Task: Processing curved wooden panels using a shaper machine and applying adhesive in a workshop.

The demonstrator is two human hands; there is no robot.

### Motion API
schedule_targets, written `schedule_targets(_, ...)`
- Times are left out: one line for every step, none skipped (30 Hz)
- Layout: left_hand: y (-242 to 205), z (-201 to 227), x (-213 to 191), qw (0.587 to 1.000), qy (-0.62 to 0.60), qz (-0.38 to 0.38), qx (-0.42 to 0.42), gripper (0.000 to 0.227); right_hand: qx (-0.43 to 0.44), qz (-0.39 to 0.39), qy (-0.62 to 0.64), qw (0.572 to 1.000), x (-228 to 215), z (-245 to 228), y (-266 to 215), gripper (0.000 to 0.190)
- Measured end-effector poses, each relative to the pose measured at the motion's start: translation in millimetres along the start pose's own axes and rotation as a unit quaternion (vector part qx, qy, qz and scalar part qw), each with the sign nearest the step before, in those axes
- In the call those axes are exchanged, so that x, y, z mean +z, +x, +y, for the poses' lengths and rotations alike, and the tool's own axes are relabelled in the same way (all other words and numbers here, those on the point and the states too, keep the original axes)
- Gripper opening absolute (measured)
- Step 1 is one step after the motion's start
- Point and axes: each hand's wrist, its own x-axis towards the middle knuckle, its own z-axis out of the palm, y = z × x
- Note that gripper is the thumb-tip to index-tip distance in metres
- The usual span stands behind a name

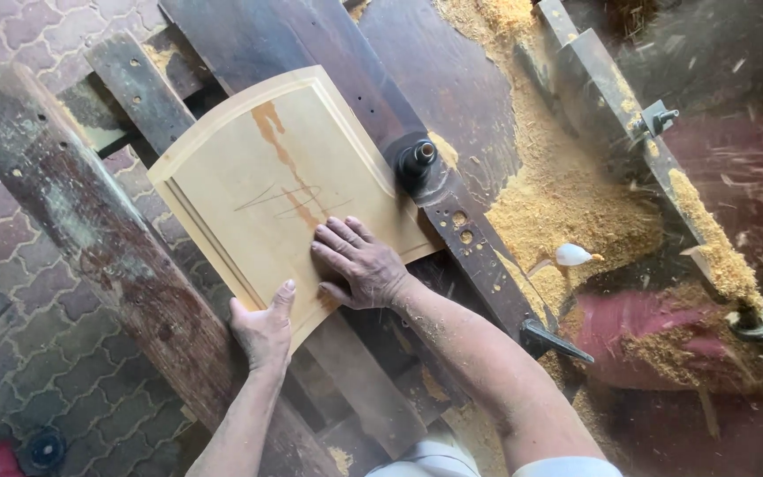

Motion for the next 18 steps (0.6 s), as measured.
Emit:
schedule_targets(2,0,0,1.0,0.001,-0.001,0.001,0.076,0.002,0.001,0.0,1.0,1,1,1,0.066)
schedule_targets(3,0,0,1.0,0.001,0.002,0.006,0.076,-0.001,0.001,-0.004,1.0,2,2,3,0.067)
schedule_targets(5,1,0,1.0,0.0,0.007,0.011,0.077,-0.005,0.0,-0.008,1.0,3,3,4,0.068)
schedule_targets(7,3,0,1.0,0.001,0.006,0.013,0.077,-0.004,0.001,-0.008,1.0,3,4,6,0.068)
schedule_targets(9,5,-1,0.999,0.033,0.006,-0.003,0.077,-0.005,0.002,-0.009,1.0,3,4,8,0.068)
schedule_targets(11,7,-1,0.998,0.066,0.007,-0.018,0.076,-0.005,0.004,-0.011,1.0,3,5,10,0.068)
schedule_targets(12,7,0,0.998,0.066,0.006,-0.018,0.076,-0.004,0.004,-0.012,1.0,3,6,12,0.068)
schedule_targets(14,8,0,0.999,0.041,0.002,-0.009,0.077,-0.003,0.006,-0.007,1.0,3,6,13,0.068)
schedule_targets(15,9,0,1.0,0.016,-0.002,-0.002,0.077,-0.002,0.008,-0.002,1.0,4,7,14,0.067)
schedule_targets(16,10,1,1.0,0.017,-0.004,-0.002,0.077,0.0,0.008,-0.002,1.0,3,8,15,0.067)
schedule_targets(18,11,0,1.0,0.019,-0.003,0.0,0.077,-0.003,0.008,-0.004,1.0,3,8,17,0.067)
schedule_targets(19,12,-1,1.0,0.021,-0.002,0.002,0.078,-0.006,0.008,-0.006,1.0,3,8,20,0.067)
schedule_targets(20,13,-1,1.0,0.02,-0.001,0.002,0.078,-0.007,0.008,-0.007,1.0,2,9,21,0.067)
schedule_targets(21,14,-1,1.0,0.028,0.0,0.001,0.079,-0.006,0.008,-0.003,1.0,2,9,23,0.067)
schedule_targets(22,16,-1,0.999,0.036,-0.002,0.0,0.08,-0.002,0.008,0.0,1.0,2,9,23,0.067)
schedule_targets(24,17,0,0.999,0.036,-0.004,0.001,0.08,-0.001,0.009,-0.002,1.0,2,10,24,0.067)
schedule_targets(25,17,0,0.999,0.035,-0.001,0.001,0.081,-0.003,0.011,0.0,1.0,3,11,25,0.067)
schedule_targets(26,18,0,0.999,0.033,0.001,0.0,0.081,-0.006,0.014,0.002,1.0,4,11,26,0.067)
